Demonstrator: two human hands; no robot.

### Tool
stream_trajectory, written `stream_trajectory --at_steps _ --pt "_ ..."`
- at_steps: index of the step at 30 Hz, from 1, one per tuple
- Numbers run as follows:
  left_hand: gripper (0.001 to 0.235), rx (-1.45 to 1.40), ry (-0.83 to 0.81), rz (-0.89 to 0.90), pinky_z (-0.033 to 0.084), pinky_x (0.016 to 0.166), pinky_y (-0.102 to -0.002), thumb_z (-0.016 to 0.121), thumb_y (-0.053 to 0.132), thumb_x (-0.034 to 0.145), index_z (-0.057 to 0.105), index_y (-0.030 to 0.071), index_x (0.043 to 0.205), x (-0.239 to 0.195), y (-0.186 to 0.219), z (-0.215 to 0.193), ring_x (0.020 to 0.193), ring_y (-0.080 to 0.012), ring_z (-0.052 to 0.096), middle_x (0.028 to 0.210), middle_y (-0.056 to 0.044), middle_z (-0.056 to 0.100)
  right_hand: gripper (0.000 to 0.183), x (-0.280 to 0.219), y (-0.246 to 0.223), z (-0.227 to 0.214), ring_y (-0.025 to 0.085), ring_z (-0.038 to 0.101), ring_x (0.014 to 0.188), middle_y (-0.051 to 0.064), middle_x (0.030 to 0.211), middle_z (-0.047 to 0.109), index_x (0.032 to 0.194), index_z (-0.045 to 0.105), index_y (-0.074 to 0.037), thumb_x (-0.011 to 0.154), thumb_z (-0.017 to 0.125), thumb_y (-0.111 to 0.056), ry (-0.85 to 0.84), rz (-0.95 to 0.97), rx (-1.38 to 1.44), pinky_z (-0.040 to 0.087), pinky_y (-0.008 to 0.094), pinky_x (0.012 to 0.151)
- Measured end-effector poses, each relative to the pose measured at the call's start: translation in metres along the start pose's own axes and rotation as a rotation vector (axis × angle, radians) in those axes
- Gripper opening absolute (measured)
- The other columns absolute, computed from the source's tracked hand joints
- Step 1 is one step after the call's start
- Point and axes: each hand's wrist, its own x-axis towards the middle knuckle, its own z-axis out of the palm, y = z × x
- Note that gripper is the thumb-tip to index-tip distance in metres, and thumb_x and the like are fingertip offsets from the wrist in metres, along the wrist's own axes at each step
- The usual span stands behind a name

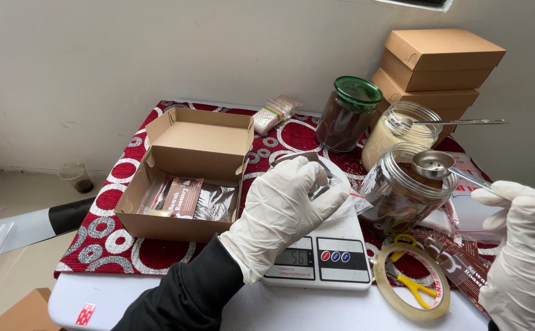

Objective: The person scoops a brown powder from a glass jar using a metal spoon and transfers it into small plastic bags placed on a digital scale. They repeat this process to fill multiple bags, sealing each one after reaching the target weight.

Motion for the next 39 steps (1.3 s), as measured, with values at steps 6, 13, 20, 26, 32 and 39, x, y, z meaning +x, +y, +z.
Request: stream_trajectory --at_steps 6,13,20,26,32,39 --pt "0.025 -0.017 0.001 0.036 0.046 0.064 -0.036 0.073 0.028 0.08 0.055 0.01 0.075 -0.001 -0.001 0.0 0.068 -0.0251 0.059 0.073 -0.006 0.06 0.039 -0.001 -0.002 0.005 0.018 0.049 0.067 0.021 0.107 0.064 0.115 0.057 0.008 0.123 0.04 -0.026 0.016 -0.013 0.054 0.042 0.026 0.071" --pt "0.037 0.107 -0.112 0.044 0.045 0.059 -0.039 0.076 0.044 0.07 0.057 0.013 0.075 -0.005 -0.001 0.002 0.072 -0.0254 0.058 0.075 -0.004 0.056 0.033 -0.002 0.007 0.013 0.02 0.057 0.075 0.021 0.103 0.064 0.111 0.058 0.008 0.118 0.048 -0.022 0.027 -0.017 0.144 0.047 0.026 0.07" --pt "0.029 0.353 -0.27 0.203 0.042 0.058 -0.046 0.066 0.037 0.079 0.056 0.011 0.084 -0.011 -0.007 0.011 0.075 -0.0288 0.055 0.083 -0.007 0.056 0.021 0.004 0.006 0.022 0.012 0.059 0.079 0.013 0.105 0.066 0.105 0.056 -0.001 0.108 0.056 -0.021 -0.01 0.128 0.294 0.046 0.02 0.069" --pt "0.009 0.559 -0.073 0.354 0.045 0.054 -0.037 0.051 0.005 0.086 0.058 0.009 0.084 -0.012 -0.015 0.021 0.066 -0.0243 0.055 0.077 -0.007 0.056 0.022 0.011 0.011 0.024 0.011 0.048 0.058 0.006 0.077 0.061 0.112 0.065 -0.005 0.101 0.057 -0.022 -0.119 0.263 0.347 0.038 0.018 0.056" --pt "0.016 0.743 0.058 0.314 0.044 0.051 -0.033 0.054 0.004 0.085 0.061 0.01 0.098 0.008 -0.015 -0.001 0.064 -0.0222 0.053 0.083 -0.006 0.055 0.079 -0.012 0.016 0.017 0.013 0.048 0.093 0.009 0.1 0.049 0.151 0.032 -0.001 0.085 0.063 -0.032 0.122 0.113 0.328 0.038 0.025 0.096" --pt "0.016 0.724 -0.041 0.204 0.043 0.043 -0.033 0.056 0.005 0.074 0.057 0.016 0.085 0.027 -0.02 0.0 0.062 -0.0213 0.057 0.08 -0.002 0.055 0.028 -0.041 -0.008 0.025 0.028 0.067 0.102 0.007 0.092 0.061 0.091 0.06 -0.005 0.073 0.077 -0.02 0.162 -0.222 0.075 0.051 0.036 0.101"
